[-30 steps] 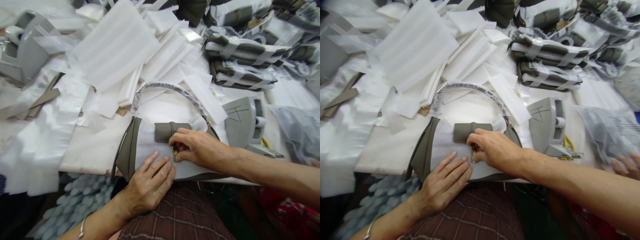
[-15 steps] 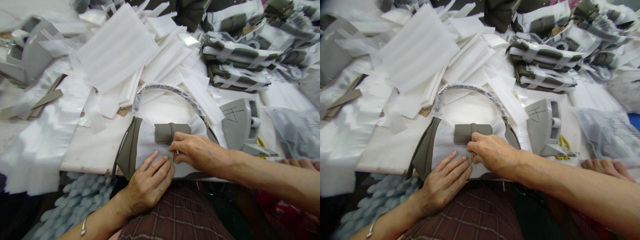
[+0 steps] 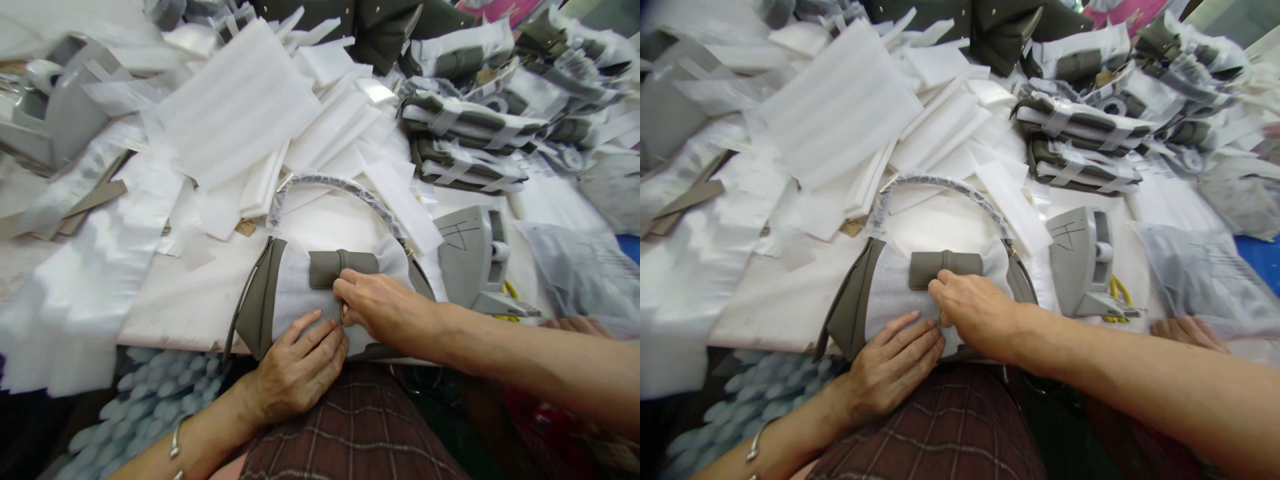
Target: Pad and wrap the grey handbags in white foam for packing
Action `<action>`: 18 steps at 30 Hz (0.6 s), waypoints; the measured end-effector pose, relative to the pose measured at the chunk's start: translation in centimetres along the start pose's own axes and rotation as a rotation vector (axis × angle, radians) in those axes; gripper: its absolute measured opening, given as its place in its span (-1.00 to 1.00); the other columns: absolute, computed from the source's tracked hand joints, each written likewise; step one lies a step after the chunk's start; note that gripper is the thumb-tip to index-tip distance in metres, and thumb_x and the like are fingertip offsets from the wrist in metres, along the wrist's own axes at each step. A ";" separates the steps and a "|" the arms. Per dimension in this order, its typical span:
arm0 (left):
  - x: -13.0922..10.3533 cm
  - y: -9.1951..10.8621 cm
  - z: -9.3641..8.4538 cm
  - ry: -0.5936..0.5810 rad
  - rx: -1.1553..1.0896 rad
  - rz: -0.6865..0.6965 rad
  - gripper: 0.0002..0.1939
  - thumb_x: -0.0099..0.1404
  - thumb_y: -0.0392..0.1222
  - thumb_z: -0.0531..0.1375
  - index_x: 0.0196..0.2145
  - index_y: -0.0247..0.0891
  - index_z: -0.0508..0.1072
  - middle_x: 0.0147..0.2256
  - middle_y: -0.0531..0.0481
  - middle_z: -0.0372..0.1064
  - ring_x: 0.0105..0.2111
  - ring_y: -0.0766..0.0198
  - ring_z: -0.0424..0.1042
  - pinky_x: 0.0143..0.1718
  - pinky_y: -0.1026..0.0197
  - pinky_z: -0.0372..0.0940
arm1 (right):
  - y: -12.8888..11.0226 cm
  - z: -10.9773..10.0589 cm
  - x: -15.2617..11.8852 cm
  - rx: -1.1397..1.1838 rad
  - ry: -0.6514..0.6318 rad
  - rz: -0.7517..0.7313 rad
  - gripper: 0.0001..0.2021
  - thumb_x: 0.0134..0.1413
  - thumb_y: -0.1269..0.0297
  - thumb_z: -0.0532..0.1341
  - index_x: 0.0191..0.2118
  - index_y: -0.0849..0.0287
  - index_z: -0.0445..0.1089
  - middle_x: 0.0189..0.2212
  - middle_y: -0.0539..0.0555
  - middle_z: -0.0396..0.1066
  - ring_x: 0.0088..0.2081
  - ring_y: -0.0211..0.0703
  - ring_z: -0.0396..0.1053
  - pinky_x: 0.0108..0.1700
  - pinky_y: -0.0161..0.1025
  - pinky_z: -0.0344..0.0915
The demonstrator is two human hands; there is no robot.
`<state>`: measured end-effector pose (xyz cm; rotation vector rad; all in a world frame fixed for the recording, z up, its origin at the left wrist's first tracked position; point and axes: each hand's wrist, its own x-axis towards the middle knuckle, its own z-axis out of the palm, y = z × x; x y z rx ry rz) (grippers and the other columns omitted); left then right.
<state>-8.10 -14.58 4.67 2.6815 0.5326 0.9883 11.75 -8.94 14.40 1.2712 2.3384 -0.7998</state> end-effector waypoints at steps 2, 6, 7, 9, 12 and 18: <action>-0.1 0.2 0.1 0.015 0.021 -0.021 -0.76 0.39 -0.36 0.13 -0.03 -0.38 0.49 -0.05 -0.15 0.50 0.09 0.09 0.40 0.25 -0.07 0.23 | 0.3 -0.1 0.0 0.056 0.009 -0.017 -0.91 0.18 0.47 0.21 -0.19 0.23 0.32 -0.23 0.09 0.36 -0.30 -0.18 0.37 -0.33 -0.26 0.16; 0.1 0.9 -0.3 -0.013 0.038 -0.078 -0.78 0.38 -0.30 0.16 -0.04 -0.35 0.48 -0.05 -0.15 0.49 0.08 0.10 0.40 0.24 -0.06 0.23 | 0.7 0.1 -0.5 0.124 0.026 -0.062 -0.91 0.17 0.47 0.23 -0.22 0.21 0.31 -0.24 0.07 0.34 -0.27 -0.19 0.35 -0.27 -0.28 0.19; 0.3 1.1 -0.6 -0.036 0.030 -0.100 -0.78 0.39 -0.27 0.16 -0.05 -0.35 0.48 -0.06 -0.15 0.49 0.06 0.11 0.41 0.24 -0.05 0.24 | 0.6 0.2 -0.7 0.120 0.019 -0.068 -0.91 0.17 0.47 0.23 -0.22 0.21 0.31 -0.25 0.06 0.33 -0.28 -0.20 0.34 -0.28 -0.29 0.18; 0.8 1.6 -1.1 -0.087 0.032 -0.130 -0.77 0.41 -0.24 0.12 -0.06 -0.37 0.48 -0.09 -0.16 0.48 0.02 0.11 0.42 0.22 -0.02 0.26 | 0.4 0.5 -0.9 0.088 0.009 -0.070 -0.91 0.17 0.46 0.22 -0.22 0.21 0.30 -0.27 0.04 0.31 -0.32 -0.22 0.32 -0.31 -0.29 0.16; 1.4 2.0 -1.5 -0.122 0.079 -0.118 -0.73 0.43 -0.28 0.02 -0.10 -0.39 0.49 -0.12 -0.17 0.47 0.00 0.07 0.43 0.17 -0.02 0.28 | -0.1 1.1 -1.1 0.032 0.012 -0.051 -0.93 0.19 0.48 0.19 -0.22 0.21 0.30 -0.28 0.04 0.29 -0.36 -0.23 0.28 -0.34 -0.29 0.14; 1.3 1.5 -1.2 -0.108 0.077 -0.130 -0.75 0.44 -0.30 0.01 -0.12 -0.33 0.48 -0.15 -0.12 0.46 0.00 0.12 0.41 0.18 -0.02 0.26 | 0.4 1.7 -0.3 0.065 0.085 -0.049 -0.89 0.18 0.49 0.21 -0.21 0.20 0.29 -0.24 0.05 0.29 -0.28 -0.23 0.30 -0.25 -0.31 0.21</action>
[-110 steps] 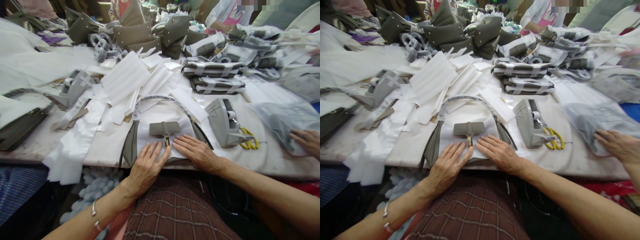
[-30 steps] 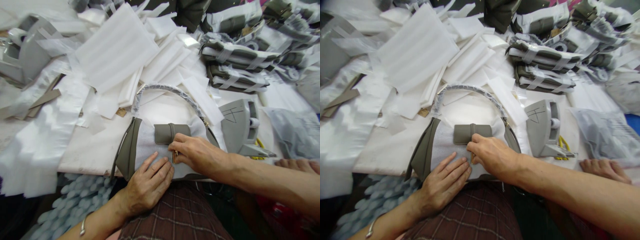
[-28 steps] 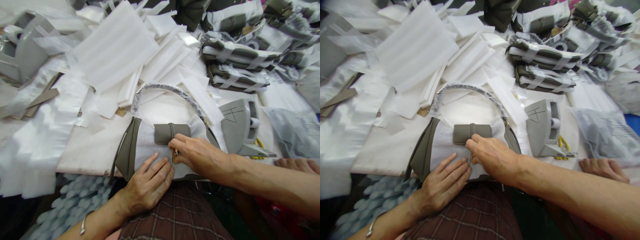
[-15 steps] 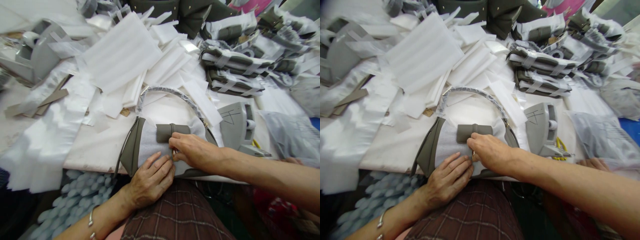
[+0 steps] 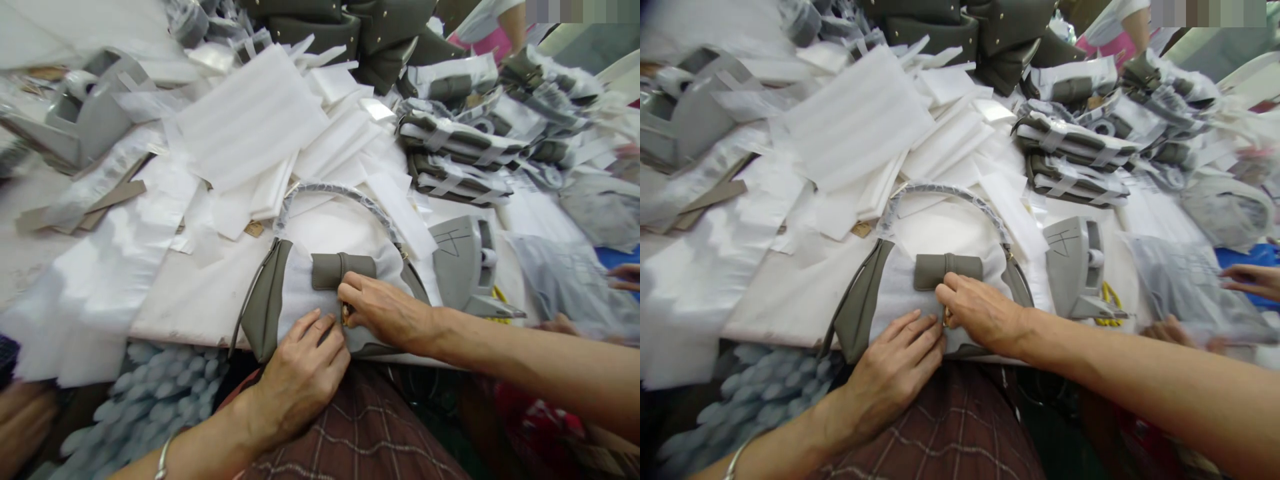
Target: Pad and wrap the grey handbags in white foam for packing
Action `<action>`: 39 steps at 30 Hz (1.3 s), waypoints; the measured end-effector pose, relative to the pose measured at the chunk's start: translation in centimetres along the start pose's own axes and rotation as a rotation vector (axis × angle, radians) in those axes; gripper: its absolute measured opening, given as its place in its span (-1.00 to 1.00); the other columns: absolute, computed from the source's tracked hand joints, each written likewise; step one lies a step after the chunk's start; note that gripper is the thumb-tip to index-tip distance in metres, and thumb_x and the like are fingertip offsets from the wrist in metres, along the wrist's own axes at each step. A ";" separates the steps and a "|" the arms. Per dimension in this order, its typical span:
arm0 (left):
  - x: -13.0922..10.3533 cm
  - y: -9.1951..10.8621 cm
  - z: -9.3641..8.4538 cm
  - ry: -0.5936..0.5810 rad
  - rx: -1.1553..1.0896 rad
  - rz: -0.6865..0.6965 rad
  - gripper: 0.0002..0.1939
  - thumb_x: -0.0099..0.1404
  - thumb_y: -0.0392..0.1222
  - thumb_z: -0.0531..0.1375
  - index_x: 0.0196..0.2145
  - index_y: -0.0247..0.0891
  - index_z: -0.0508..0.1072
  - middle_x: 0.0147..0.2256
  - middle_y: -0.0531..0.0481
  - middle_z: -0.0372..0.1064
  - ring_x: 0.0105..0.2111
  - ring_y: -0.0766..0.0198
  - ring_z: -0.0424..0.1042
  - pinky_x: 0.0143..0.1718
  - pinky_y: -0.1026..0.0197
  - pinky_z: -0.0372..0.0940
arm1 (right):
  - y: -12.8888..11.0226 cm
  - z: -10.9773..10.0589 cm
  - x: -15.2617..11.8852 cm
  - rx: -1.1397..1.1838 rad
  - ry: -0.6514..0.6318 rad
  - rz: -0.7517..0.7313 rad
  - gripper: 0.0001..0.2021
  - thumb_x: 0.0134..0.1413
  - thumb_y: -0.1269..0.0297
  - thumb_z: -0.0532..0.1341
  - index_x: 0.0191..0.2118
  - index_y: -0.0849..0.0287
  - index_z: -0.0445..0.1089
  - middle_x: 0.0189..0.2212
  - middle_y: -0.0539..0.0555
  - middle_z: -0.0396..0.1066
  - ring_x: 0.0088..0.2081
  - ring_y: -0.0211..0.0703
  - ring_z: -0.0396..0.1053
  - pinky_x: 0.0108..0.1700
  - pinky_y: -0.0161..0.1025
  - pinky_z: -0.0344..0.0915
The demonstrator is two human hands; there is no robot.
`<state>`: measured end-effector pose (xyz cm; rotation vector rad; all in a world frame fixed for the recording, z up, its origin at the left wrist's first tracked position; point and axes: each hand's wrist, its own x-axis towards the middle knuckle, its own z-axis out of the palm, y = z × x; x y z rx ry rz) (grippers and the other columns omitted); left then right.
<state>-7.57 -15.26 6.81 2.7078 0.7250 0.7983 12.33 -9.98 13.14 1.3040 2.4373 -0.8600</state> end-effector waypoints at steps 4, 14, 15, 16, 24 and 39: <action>-0.2 -0.7 0.0 0.018 0.013 0.032 -0.75 0.45 -0.30 0.01 -0.09 -0.30 0.48 -0.13 -0.11 0.47 0.00 0.15 0.41 0.18 -0.02 0.25 | 1.0 -0.7 0.2 0.035 0.000 -0.068 -0.91 0.19 0.43 0.23 -0.19 0.19 0.31 -0.24 0.03 0.29 -0.27 -0.23 0.31 -0.23 -0.31 0.23; 0.6 0.2 -0.7 -0.017 0.120 0.067 -0.80 0.44 -0.28 0.06 -0.13 -0.33 0.47 -0.22 -0.09 0.48 -0.11 0.14 0.45 0.01 0.05 0.34 | 1.2 -1.3 0.3 -0.151 0.026 -0.310 -0.94 0.24 0.37 0.21 -0.26 0.24 0.39 -0.24 0.03 0.28 -0.33 -0.25 0.29 -0.30 -0.31 0.18; 0.7 0.3 -0.8 -0.036 0.127 0.057 -0.80 0.44 -0.28 0.06 -0.13 -0.32 0.47 -0.22 -0.10 0.48 -0.14 0.14 0.45 -0.04 0.06 0.36 | 1.2 -1.4 0.4 -0.151 0.022 -0.323 -0.94 0.24 0.36 0.21 -0.27 0.23 0.39 -0.25 0.02 0.27 -0.34 -0.26 0.29 -0.30 -0.31 0.18; 0.8 0.3 -0.9 -0.055 0.137 0.043 -0.80 0.44 -0.28 0.06 -0.11 -0.32 0.47 -0.18 -0.12 0.48 -0.16 0.14 0.46 -0.08 0.07 0.37 | 1.3 -1.5 0.5 -0.144 0.022 -0.337 -0.94 0.23 0.37 0.21 -0.27 0.23 0.39 -0.26 0.01 0.27 -0.36 -0.27 0.28 -0.30 -0.31 0.19; 1.1 0.6 -1.1 -0.197 0.181 0.006 -0.52 0.38 -0.31 0.14 0.22 -0.41 0.21 0.08 -0.23 0.39 0.05 0.07 0.41 0.07 0.06 0.31 | 1.5 -0.7 -1.3 0.036 0.189 -0.243 -0.63 0.14 0.48 0.23 0.08 0.27 0.31 -0.08 0.13 0.33 -0.16 -0.17 0.37 -0.10 -0.25 0.27; 2.4 0.6 -1.3 -0.345 0.083 -0.154 -0.49 0.24 -0.32 0.31 0.12 -0.29 0.30 0.17 -0.26 0.27 0.05 -0.01 0.41 0.02 -0.02 0.38 | 2.5 -0.3 -3.5 -0.050 0.155 -0.118 -0.88 0.18 0.33 0.25 -0.30 0.12 0.57 -0.33 0.04 0.51 -0.26 -0.17 0.40 -0.18 -0.27 0.20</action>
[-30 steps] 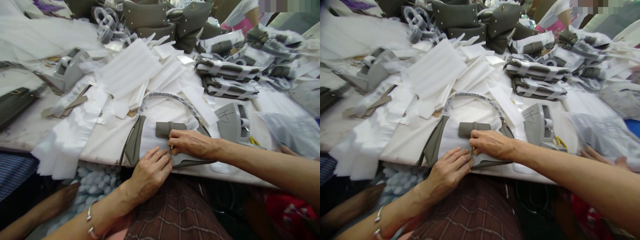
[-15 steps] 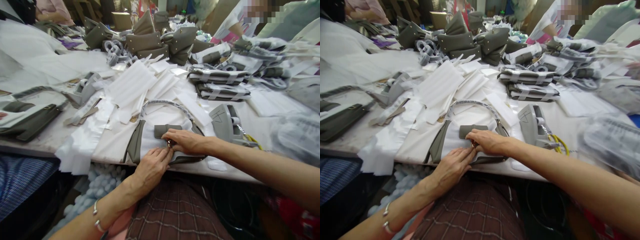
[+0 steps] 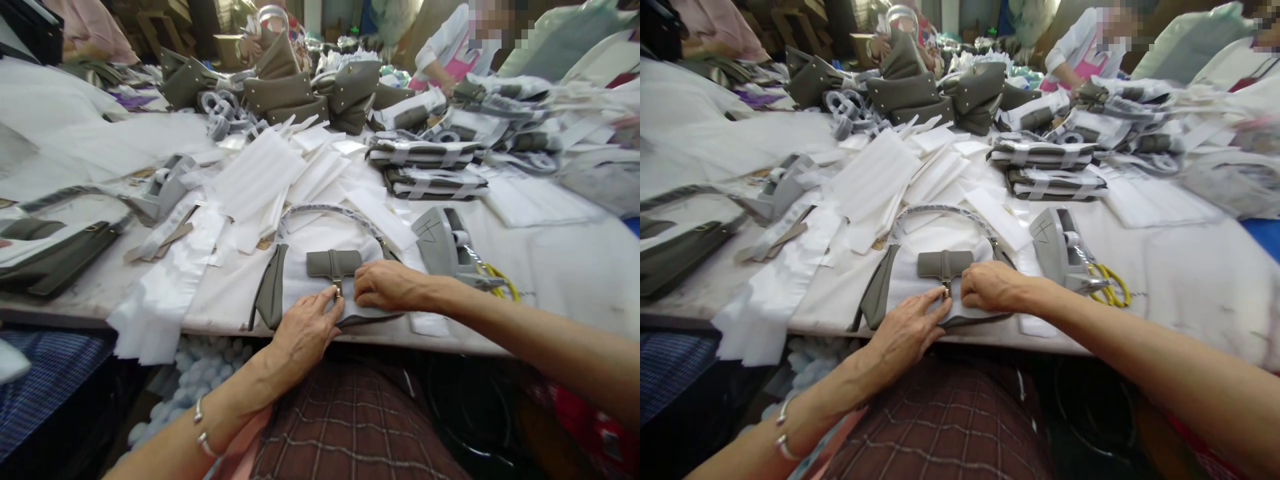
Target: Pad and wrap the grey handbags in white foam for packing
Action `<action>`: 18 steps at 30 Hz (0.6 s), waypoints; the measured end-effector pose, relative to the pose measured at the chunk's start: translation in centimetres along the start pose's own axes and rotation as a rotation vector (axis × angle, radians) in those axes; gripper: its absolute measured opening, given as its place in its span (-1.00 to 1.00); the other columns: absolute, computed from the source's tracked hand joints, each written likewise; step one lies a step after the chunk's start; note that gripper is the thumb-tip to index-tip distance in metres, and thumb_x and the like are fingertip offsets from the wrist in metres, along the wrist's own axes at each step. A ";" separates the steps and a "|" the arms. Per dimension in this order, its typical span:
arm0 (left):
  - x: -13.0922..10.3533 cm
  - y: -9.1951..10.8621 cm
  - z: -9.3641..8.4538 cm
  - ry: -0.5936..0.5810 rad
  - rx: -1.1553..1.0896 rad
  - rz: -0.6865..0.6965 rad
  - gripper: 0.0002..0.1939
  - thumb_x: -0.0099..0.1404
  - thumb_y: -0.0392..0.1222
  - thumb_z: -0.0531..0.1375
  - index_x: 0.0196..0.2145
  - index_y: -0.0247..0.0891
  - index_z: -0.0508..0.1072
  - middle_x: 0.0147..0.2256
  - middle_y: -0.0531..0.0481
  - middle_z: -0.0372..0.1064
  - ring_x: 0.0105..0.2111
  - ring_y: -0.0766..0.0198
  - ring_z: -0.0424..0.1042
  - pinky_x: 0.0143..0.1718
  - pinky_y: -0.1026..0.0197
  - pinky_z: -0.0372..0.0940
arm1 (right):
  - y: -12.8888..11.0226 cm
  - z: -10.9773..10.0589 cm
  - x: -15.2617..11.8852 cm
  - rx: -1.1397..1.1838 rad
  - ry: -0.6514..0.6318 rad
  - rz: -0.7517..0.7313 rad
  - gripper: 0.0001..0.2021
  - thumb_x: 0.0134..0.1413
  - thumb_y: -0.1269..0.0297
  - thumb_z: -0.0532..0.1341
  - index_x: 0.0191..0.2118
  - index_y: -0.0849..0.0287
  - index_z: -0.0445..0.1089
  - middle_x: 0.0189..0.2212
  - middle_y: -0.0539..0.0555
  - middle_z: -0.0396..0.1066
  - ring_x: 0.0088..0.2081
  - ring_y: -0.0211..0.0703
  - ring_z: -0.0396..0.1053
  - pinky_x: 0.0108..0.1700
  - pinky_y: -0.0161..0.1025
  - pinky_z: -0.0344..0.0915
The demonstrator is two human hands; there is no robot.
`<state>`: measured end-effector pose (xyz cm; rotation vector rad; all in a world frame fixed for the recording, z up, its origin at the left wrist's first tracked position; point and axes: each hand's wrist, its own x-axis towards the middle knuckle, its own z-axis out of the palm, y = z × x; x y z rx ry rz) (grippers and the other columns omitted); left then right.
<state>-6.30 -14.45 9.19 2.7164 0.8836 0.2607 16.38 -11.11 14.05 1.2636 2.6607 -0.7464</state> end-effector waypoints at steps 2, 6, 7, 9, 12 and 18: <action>-0.1 0.1 0.0 -0.001 -0.004 -0.016 -0.46 0.24 -0.31 0.31 0.15 -0.28 0.29 0.22 -0.26 0.22 0.08 -0.02 0.39 0.06 -0.02 0.36 | -0.7 -1.2 0.8 0.036 0.036 0.039 -0.88 0.18 0.36 0.24 -0.27 0.13 0.56 -0.31 0.04 0.52 -0.28 -0.19 0.42 -0.22 -0.30 0.20; 0.1 0.1 -1.0 -0.064 -0.004 -0.030 -0.51 0.28 -0.22 0.29 0.14 -0.24 0.32 0.18 -0.18 0.28 0.06 0.01 0.39 0.08 -0.03 0.34 | -1.6 -1.1 1.8 0.029 0.136 0.060 -0.88 0.17 0.39 0.24 -0.19 0.17 0.52 -0.24 0.07 0.50 -0.26 -0.18 0.43 -0.26 -0.31 0.19; 0.3 -0.1 -1.4 -0.081 -0.001 -0.020 -0.53 0.29 -0.19 0.29 0.13 -0.23 0.33 0.16 -0.16 0.31 0.06 0.02 0.38 0.09 -0.03 0.33 | -1.6 -0.7 1.9 0.011 0.117 0.056 -0.88 0.17 0.40 0.25 -0.18 0.18 0.51 -0.24 0.08 0.49 -0.27 -0.17 0.43 -0.27 -0.31 0.18; 0.7 -0.4 -2.1 -0.101 0.005 0.017 -0.54 0.29 -0.14 0.29 0.12 -0.21 0.36 0.12 -0.13 0.35 0.08 0.02 0.36 0.13 -0.07 0.28 | -1.5 0.0 2.0 -0.018 0.066 0.042 -0.87 0.19 0.39 0.23 -0.17 0.19 0.51 -0.25 0.09 0.49 -0.26 -0.16 0.44 -0.30 -0.31 0.16; 1.3 -0.9 -2.7 -0.111 0.006 0.062 -0.55 0.27 -0.09 0.31 0.09 -0.18 0.40 0.10 -0.11 0.37 0.10 0.02 0.35 0.19 -0.12 0.19 | -1.1 0.3 2.4 -0.059 0.014 0.015 -0.86 0.23 0.42 0.19 -0.19 0.21 0.50 -0.28 0.10 0.50 -0.27 -0.16 0.43 -0.32 -0.30 0.14; 1.5 -1.6 -2.7 -0.139 -0.045 0.066 -0.67 0.27 -0.09 0.31 -0.02 -0.17 0.48 0.01 -0.11 0.43 0.04 0.05 0.40 0.17 -0.09 0.21 | -0.8 -0.7 2.8 -0.089 -0.050 -0.157 -0.84 0.25 0.47 0.14 -0.22 0.25 0.48 -0.29 0.10 0.45 -0.36 -0.21 0.39 -0.34 -0.29 0.19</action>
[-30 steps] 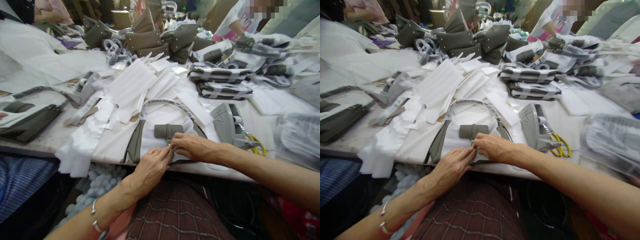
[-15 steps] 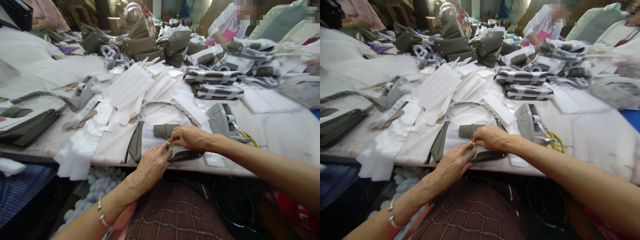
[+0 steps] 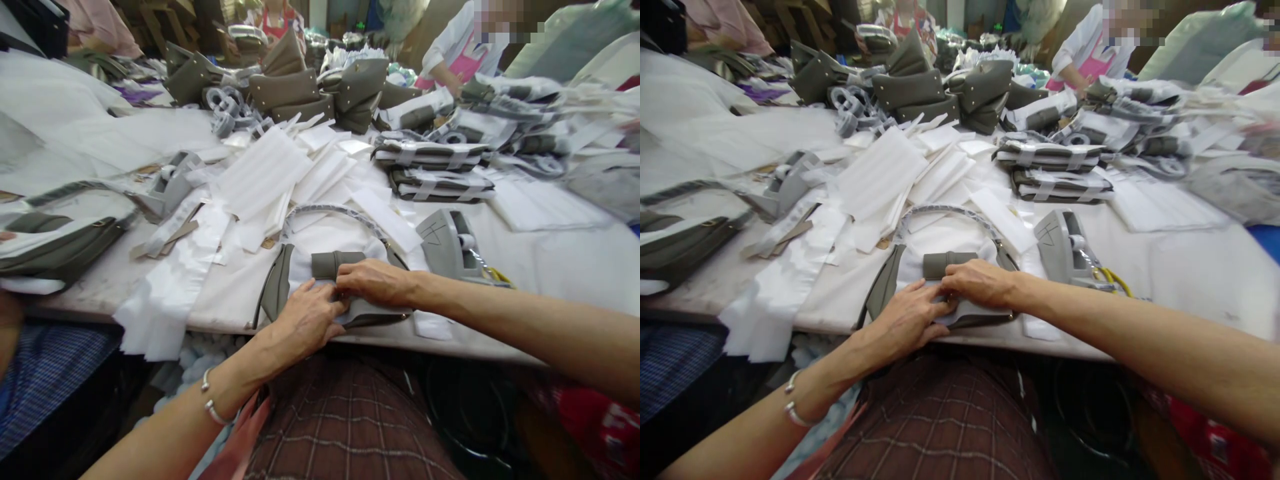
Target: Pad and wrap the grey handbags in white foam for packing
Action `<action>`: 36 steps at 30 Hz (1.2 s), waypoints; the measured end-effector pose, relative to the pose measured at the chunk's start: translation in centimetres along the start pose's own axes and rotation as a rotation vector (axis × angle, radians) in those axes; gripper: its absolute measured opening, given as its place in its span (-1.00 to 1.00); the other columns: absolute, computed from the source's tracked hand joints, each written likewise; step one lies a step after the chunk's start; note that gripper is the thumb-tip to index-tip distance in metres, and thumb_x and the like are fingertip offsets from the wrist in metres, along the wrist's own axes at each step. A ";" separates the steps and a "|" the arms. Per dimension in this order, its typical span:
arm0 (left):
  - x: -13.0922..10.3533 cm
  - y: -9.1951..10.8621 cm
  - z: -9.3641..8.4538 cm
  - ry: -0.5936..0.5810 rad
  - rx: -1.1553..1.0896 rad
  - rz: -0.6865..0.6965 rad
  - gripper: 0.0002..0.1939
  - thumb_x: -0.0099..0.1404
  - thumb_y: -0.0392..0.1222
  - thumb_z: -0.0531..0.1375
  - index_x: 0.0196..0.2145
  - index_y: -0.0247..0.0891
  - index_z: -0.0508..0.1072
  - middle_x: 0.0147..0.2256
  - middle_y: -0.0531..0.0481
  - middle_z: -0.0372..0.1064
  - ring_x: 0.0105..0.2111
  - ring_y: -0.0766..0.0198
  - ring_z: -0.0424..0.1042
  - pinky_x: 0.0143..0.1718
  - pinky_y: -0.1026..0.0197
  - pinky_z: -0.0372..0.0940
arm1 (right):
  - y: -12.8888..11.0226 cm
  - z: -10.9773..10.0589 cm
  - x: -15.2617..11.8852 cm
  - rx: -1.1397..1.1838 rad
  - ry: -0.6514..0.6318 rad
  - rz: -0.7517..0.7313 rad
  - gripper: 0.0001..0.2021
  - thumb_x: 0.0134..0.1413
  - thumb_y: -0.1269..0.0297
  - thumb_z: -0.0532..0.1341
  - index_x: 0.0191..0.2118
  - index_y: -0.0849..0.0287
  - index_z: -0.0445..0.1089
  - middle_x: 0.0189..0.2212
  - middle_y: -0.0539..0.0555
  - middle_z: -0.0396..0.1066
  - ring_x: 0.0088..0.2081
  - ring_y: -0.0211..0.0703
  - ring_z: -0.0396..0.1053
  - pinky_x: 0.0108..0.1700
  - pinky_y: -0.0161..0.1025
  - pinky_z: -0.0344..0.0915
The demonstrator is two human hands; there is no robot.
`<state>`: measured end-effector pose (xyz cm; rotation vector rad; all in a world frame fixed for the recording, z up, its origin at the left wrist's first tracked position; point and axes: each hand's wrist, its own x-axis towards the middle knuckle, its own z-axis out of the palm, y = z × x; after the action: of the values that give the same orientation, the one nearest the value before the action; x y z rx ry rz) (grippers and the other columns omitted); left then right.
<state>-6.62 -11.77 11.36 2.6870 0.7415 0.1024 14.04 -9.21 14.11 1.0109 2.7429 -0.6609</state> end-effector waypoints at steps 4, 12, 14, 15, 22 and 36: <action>-0.8 -0.2 1.6 0.095 -0.056 0.013 -0.61 0.26 -0.10 0.33 0.02 -0.17 0.45 0.06 -0.12 0.40 0.08 0.05 0.38 0.22 -0.14 0.17 | 0.2 0.2 -0.5 -0.012 0.013 -0.089 -0.79 0.30 0.44 0.09 -0.10 0.23 0.46 -0.17 0.14 0.44 -0.22 -0.16 0.44 -0.22 -0.26 0.30; -1.6 0.4 3.4 0.220 -0.054 -0.013 -0.48 0.24 -0.14 0.35 0.10 -0.29 0.37 0.02 -0.17 0.43 0.06 0.04 0.40 0.24 -0.13 0.15 | 0.8 0.7 0.1 -0.047 -0.043 -0.151 -0.81 0.33 0.45 0.06 -0.14 0.27 0.43 -0.17 0.16 0.43 -0.20 -0.15 0.44 -0.23 -0.25 0.32; -1.4 0.6 3.0 0.194 -0.044 -0.021 -0.52 0.23 -0.13 0.36 0.06 -0.30 0.40 -0.06 -0.14 0.47 -0.01 0.06 0.44 0.21 -0.11 0.19 | 0.9 0.7 0.5 -0.068 -0.066 -0.152 -0.81 0.33 0.46 0.05 -0.17 0.29 0.41 -0.21 0.15 0.41 -0.27 -0.18 0.40 -0.29 -0.27 0.29; -1.3 0.7 2.7 0.183 -0.038 -0.030 -0.56 0.23 -0.12 0.36 0.02 -0.30 0.41 -0.09 -0.12 0.48 -0.04 0.07 0.45 0.20 -0.11 0.20 | 0.8 0.8 0.6 -0.086 -0.074 -0.138 -0.81 0.34 0.47 0.03 -0.18 0.30 0.40 -0.23 0.14 0.39 -0.29 -0.19 0.38 -0.31 -0.28 0.27; -1.3 1.4 3.5 0.228 0.066 -0.024 -0.68 0.29 -0.12 0.30 -0.06 -0.33 0.43 -0.16 -0.12 0.47 -0.08 0.08 0.45 0.12 -0.05 0.26 | -2.3 2.4 1.2 -0.196 -0.007 0.206 -0.82 0.28 0.51 0.03 -0.18 0.28 0.37 -0.25 0.18 0.38 -0.32 -0.14 0.37 -0.36 -0.26 0.21; -4.4 -0.5 1.5 0.453 0.279 0.142 -0.65 0.43 -0.37 0.04 0.14 -0.37 0.31 0.06 -0.17 0.43 0.06 0.10 0.42 0.13 0.01 0.30 | -4.3 2.3 -5.1 -0.135 0.331 0.275 -0.21 -0.02 -0.06 0.38 0.24 0.31 0.23 0.14 0.36 0.35 0.16 0.20 0.29 0.22 0.17 0.15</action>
<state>-10.42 -14.13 9.93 3.0203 0.7320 0.7116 15.06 -16.11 15.02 1.5455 2.7829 -0.2816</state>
